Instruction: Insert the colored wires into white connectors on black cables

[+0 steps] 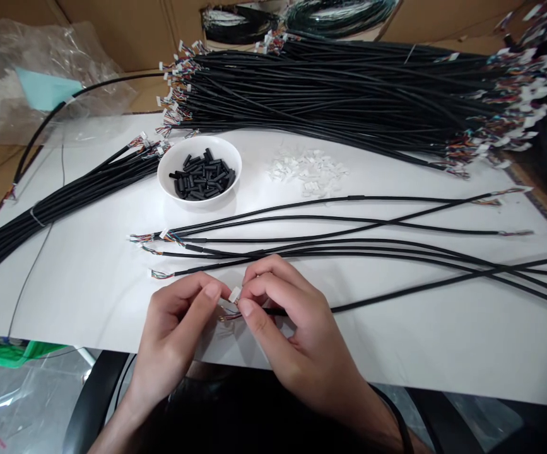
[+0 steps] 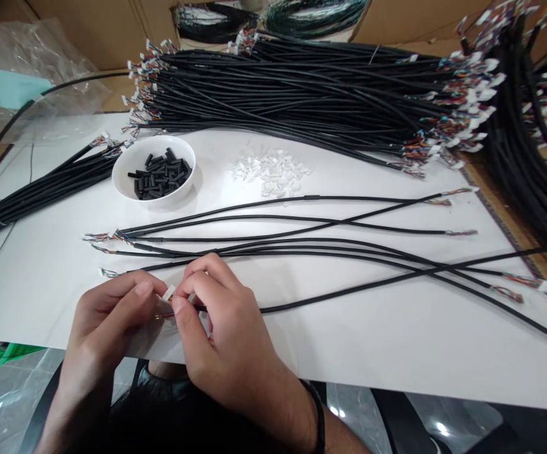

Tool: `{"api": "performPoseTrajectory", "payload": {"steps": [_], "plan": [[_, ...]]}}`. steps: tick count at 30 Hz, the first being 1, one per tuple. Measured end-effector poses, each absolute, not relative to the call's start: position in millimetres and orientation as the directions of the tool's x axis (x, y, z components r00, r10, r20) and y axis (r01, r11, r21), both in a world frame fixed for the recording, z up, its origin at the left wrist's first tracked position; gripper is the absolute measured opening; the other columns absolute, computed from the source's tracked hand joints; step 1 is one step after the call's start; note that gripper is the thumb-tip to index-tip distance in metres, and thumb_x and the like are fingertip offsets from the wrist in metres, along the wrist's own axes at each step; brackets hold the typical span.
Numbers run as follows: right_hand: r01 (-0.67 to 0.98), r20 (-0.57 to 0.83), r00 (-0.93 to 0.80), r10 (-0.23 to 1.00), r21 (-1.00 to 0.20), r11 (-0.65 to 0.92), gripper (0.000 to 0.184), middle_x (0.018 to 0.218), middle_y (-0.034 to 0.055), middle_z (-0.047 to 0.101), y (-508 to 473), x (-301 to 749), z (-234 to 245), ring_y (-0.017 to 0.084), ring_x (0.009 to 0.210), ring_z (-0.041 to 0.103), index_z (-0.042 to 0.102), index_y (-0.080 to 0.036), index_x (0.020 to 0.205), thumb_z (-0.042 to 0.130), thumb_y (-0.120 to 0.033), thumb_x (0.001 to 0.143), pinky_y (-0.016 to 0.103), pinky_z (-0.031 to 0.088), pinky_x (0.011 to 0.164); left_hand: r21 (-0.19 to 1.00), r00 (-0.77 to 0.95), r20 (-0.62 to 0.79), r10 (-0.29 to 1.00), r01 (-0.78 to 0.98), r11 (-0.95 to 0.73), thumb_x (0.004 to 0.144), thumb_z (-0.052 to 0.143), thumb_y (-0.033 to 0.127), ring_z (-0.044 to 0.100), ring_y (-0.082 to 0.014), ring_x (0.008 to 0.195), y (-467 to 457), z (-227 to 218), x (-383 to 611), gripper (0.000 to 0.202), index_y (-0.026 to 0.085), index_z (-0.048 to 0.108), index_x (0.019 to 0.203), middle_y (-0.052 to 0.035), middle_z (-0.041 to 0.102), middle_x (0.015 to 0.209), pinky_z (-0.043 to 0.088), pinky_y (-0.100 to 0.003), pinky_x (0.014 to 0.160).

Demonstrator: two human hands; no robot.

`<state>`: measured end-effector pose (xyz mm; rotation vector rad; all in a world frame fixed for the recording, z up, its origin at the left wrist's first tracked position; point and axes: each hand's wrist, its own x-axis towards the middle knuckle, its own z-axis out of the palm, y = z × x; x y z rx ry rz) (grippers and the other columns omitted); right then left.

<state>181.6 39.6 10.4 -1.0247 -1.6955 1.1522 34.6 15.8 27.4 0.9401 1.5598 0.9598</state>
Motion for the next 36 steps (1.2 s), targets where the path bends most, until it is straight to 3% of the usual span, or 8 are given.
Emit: {"api": "performPoseTrajectory", "payload": {"steps": [5, 12, 26, 36], "plan": [[0.158, 0.154, -0.299, 0.942, -0.965, 0.209, 0.014, 0.088, 0.004, 0.055, 39.8, 182.7, 12.5, 0.012, 0.071, 0.055, 0.057, -0.016, 0.075, 0.051, -0.012, 0.087, 0.025, 0.046, 0.059, 0.94, -0.179, -0.337, 0.924, 0.0, 0.342, 0.081, 0.06, 0.036, 0.029, -0.0087, 0.047, 11.3, 24.1, 32.5, 0.021, 0.017, 0.062, 0.072, 0.0044, 0.041, 0.051, 0.017, -0.024, 0.045], [0.137, 0.132, -0.273, 0.953, -0.975, 0.175, 0.011, 0.089, 0.0042, 0.055, 40.6, 182.6, 14.8, 0.01, 0.064, 0.053, 0.058, -0.016, 0.076, 0.053, -0.013, 0.086, 0.024, 0.043, 0.051, 0.942, -0.145, -0.327, 0.934, 0.03, 0.335, 0.082, 0.061, 0.034, 0.034, -0.0084, 0.048, 6.9, 19.1, 27.3, 0.016, 0.018, 0.061, 0.077, 0.0044, 0.045, 0.052, 0.02, -0.023, 0.047], [0.074, 0.175, -0.242, 0.954, -0.977, 0.198, 0.009, 0.089, 0.0026, 0.053, 37.1, 183.6, 16.9, 0.009, 0.062, 0.052, 0.057, -0.016, 0.077, 0.053, -0.011, 0.084, 0.023, 0.044, 0.05, 0.929, -0.123, -0.341, 0.932, 0.105, 0.354, 0.084, 0.061, 0.039, 0.032, -0.0088, 0.049, 9.2, 24.7, 31.0, 0.028, 0.016, 0.059, 0.068, 0.0037, 0.044, 0.05, 0.018, -0.024, 0.047], [0.064, 0.183, -0.286, 0.941, -0.976, 0.21, 0.016, 0.095, 0.0043, 0.054, 38.1, 187.1, 11.5, 0.013, 0.078, 0.057, 0.061, -0.016, 0.084, 0.047, -0.011, 0.089, 0.029, 0.05, 0.066, 0.93, -0.085, -0.36, 0.929, 0.042, 0.364, 0.082, 0.06, 0.038, 0.03, -0.0092, 0.049, 9.3, 24.3, 29.9, 0.027, 0.017, 0.059, 0.066, 0.0034, 0.041, 0.051, 0.016, -0.024, 0.046]]}}
